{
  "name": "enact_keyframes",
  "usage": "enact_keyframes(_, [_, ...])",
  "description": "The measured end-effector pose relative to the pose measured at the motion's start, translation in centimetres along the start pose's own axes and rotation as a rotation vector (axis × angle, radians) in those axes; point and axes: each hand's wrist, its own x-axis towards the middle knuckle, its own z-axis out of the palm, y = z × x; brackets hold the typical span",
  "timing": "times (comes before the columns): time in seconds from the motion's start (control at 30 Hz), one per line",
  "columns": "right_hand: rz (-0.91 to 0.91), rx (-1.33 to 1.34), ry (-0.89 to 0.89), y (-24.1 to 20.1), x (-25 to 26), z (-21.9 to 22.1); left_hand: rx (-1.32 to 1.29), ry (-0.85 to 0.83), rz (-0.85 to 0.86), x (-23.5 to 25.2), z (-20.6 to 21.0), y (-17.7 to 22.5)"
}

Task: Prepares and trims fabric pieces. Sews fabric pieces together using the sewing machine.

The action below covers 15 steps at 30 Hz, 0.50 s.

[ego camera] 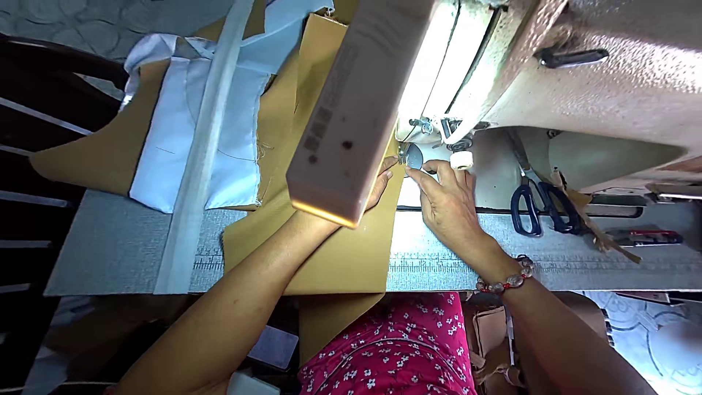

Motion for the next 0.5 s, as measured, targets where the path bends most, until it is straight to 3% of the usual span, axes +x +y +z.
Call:
enact_keyframes(0.03, [0.000,-0.003,0.009,0.0,0.0,0.1,-0.039,-0.047,-0.045,1.7,-2.1,2.0])
enact_keyframes(0.1, [-0.002,-0.007,0.023,0.1,0.0,0.1,-0.078,0.036,0.019,3.4,-3.1,2.5])
enact_keyframes(0.27, [-0.012,-0.022,0.023,0.2,0.2,0.3,-0.069,0.024,0.212,3.7,-2.5,-2.5])
enact_keyframes(0.33, [-0.001,-0.014,0.033,0.2,-0.1,0.4,-0.104,0.017,0.141,5.3,-4.1,0.2])
enact_keyframes(0.43, [-0.003,-0.042,0.063,0.2,-0.2,0.4,-0.201,0.224,0.010,7.6,-3.3,3.2])
enact_keyframes(0.5, [-0.028,-0.059,0.093,-0.1,0.0,0.4,-0.237,0.165,-0.077,9.2,-3.1,3.7])
